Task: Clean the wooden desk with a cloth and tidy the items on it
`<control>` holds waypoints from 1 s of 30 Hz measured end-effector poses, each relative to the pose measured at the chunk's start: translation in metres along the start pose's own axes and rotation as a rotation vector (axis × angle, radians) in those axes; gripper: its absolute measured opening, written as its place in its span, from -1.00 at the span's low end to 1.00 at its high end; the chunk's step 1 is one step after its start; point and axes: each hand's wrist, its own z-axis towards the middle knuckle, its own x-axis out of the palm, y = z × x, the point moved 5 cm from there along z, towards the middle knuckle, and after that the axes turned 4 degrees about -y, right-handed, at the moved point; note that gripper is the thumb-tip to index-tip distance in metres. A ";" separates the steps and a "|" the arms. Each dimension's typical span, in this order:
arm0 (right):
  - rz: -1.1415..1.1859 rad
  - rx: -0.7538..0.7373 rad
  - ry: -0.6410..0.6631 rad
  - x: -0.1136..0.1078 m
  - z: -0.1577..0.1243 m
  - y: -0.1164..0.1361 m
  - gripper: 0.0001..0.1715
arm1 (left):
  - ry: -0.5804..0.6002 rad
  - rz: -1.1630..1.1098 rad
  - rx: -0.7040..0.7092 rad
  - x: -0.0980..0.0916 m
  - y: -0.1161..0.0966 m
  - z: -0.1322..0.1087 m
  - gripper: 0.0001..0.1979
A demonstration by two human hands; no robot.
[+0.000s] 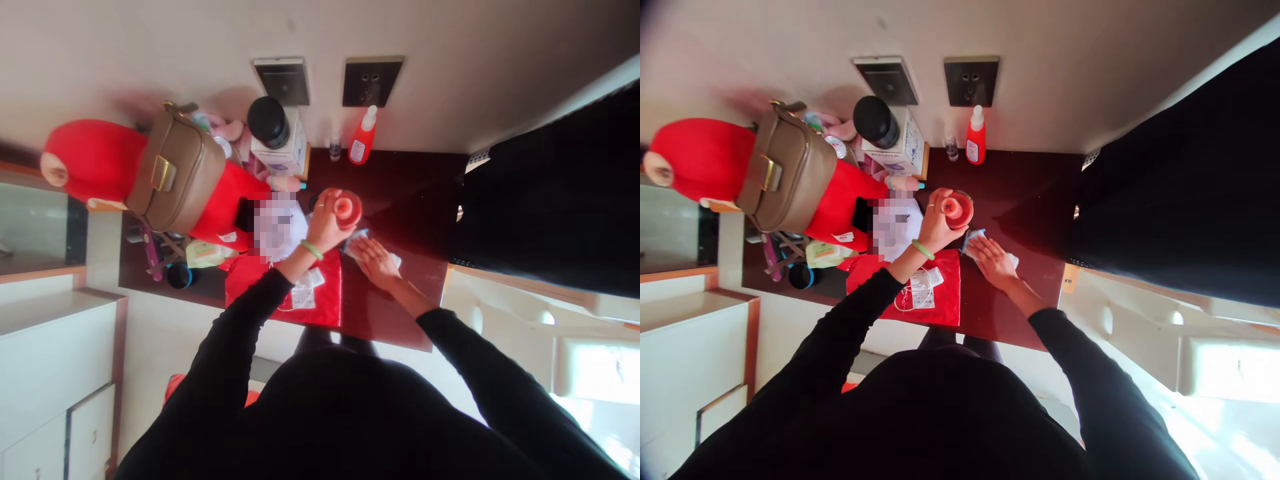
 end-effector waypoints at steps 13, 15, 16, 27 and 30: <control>-0.195 0.371 -0.419 -0.019 -0.060 -0.042 -0.34 | 0.109 -0.041 -0.078 0.130 -0.036 0.137 0.02; -0.186 0.379 -0.406 -0.019 -0.060 -0.042 -0.33 | 0.106 -0.037 -0.080 0.134 -0.039 0.149 0.00; -0.180 0.382 -0.400 -0.019 -0.061 -0.042 -0.33 | 0.105 -0.035 -0.078 0.135 -0.040 0.153 -0.01; -0.216 0.363 -0.420 -0.021 -0.060 -0.041 -0.38 | -0.055 -0.010 -0.039 0.123 -0.044 0.123 0.00; -0.224 0.367 -0.407 -0.020 -0.061 -0.042 -0.38 | -0.123 0.039 -0.059 0.119 -0.049 0.097 -0.26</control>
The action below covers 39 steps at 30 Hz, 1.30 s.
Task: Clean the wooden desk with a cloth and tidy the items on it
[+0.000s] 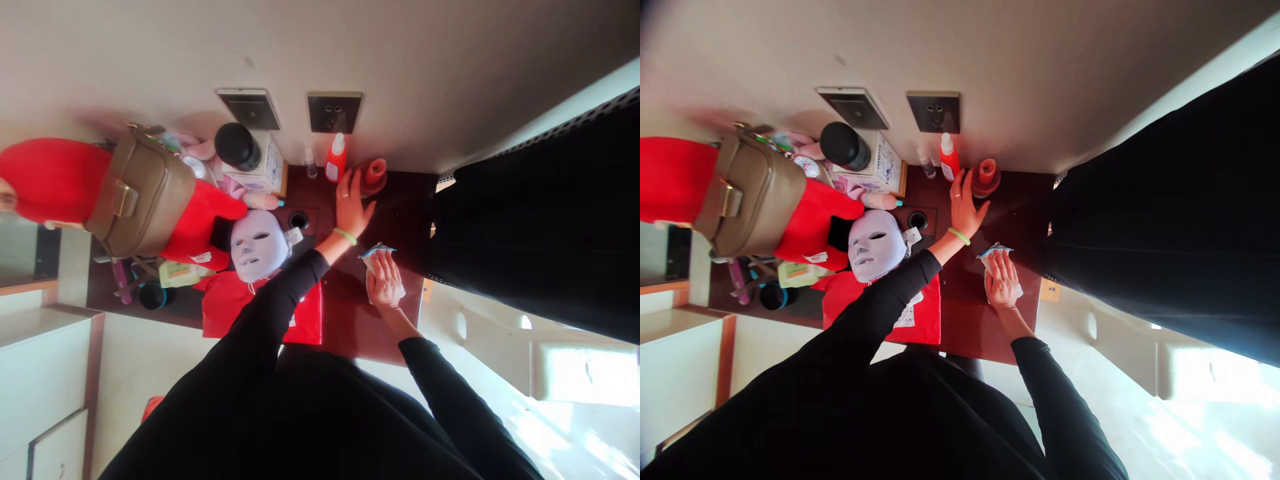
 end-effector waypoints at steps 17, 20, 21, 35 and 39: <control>-0.015 -0.015 -0.031 -0.002 -0.002 0.000 -0.34 | 0.285 0.048 0.153 0.017 0.005 -0.004 -0.53; -0.027 0.004 0.015 -0.002 0.002 0.001 -0.31 | 0.231 -0.057 0.139 -0.005 0.022 -0.022 -0.71; -0.025 0.006 0.036 0.000 0.008 0.002 -0.31 | 0.193 -0.082 0.121 -0.016 0.030 -0.034 -0.75; 0.222 -0.334 0.421 0.121 0.240 0.148 -0.29 | -0.122 -0.117 -0.077 -0.151 0.071 -0.239 -0.83; 0.263 -0.438 0.474 0.118 0.230 0.144 -0.29 | -0.186 -0.164 -0.184 -0.175 0.084 -0.257 -0.83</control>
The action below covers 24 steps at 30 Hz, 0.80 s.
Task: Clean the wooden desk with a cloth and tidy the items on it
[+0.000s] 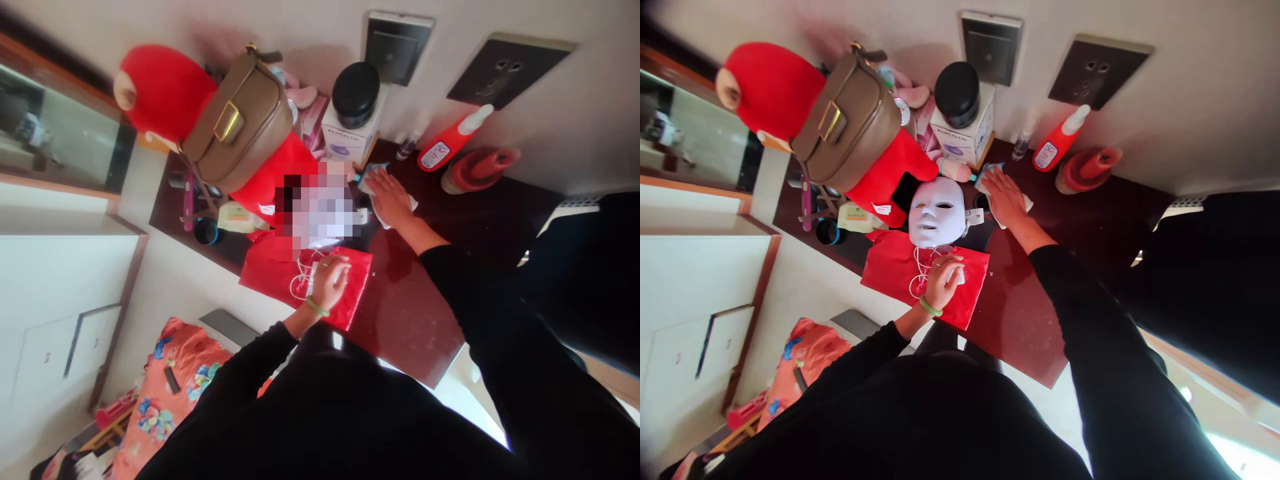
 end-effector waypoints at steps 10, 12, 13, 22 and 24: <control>-0.034 0.114 -0.033 0.002 0.008 -0.008 -0.26 | -0.241 -0.765 -0.792 -0.029 0.050 -0.009 -0.70; -0.052 0.148 -0.047 0.005 -0.018 -0.001 -0.28 | -0.263 -0.959 -0.916 -0.028 0.055 0.001 -0.73; -0.066 0.170 -0.057 0.007 -0.038 0.004 -0.29 | -0.274 -1.017 -0.953 -0.028 0.057 0.008 -0.74; -0.078 0.088 0.055 0.009 -0.195 0.023 -0.32 | -0.280 -1.066 -1.046 -0.028 0.064 0.027 -0.78; -0.090 0.140 0.009 0.001 -0.181 0.003 -0.27 | -0.225 -0.919 -0.982 -0.029 0.066 0.008 -0.80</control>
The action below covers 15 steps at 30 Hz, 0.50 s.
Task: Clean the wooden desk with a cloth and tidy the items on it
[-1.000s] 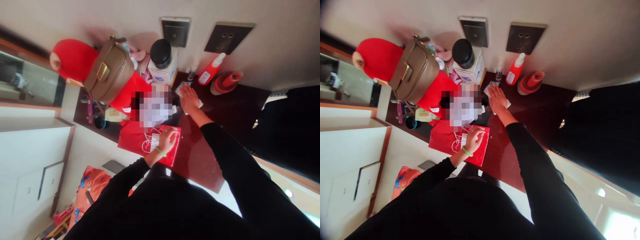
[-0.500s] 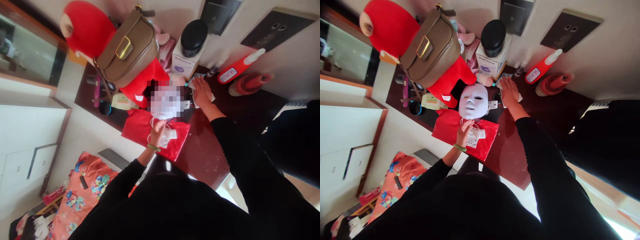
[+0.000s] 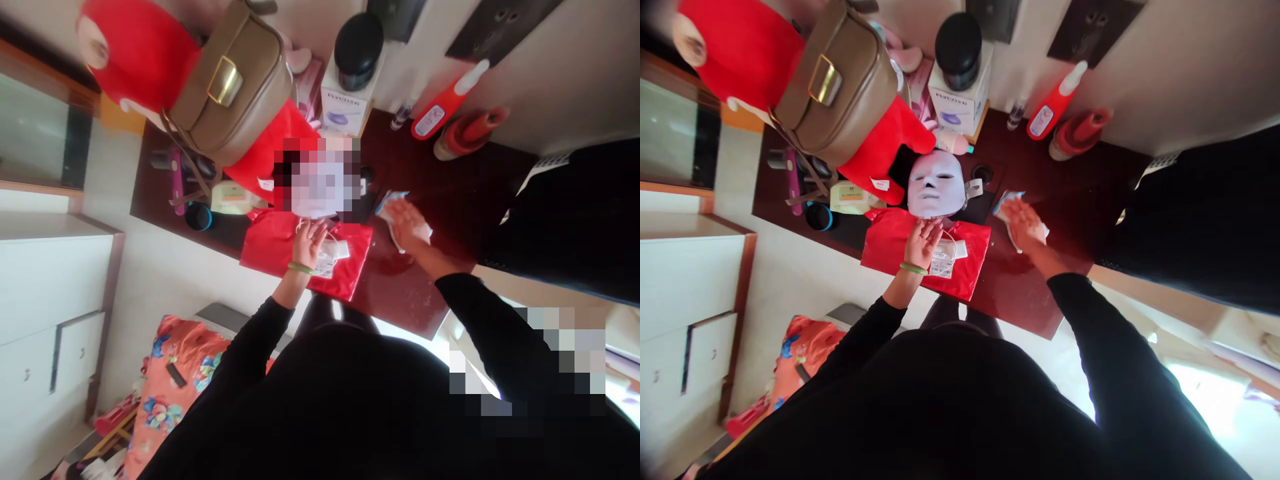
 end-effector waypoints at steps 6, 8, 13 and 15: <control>-0.064 0.268 -0.205 0.008 0.005 0.001 -0.26 | 0.092 0.753 0.572 -0.039 0.019 -0.037 -0.72; -0.056 0.252 -0.187 0.018 -0.031 0.027 -0.29 | 0.180 0.960 0.733 -0.040 0.023 -0.045 -0.68; -0.021 0.245 -0.139 0.033 -0.141 0.070 -0.31 | 0.350 1.321 0.833 -0.024 0.041 -0.045 -0.35; 0.002 0.221 -0.078 0.035 -0.166 0.072 -0.31 | 0.430 1.400 0.837 -0.012 0.049 -0.041 -0.23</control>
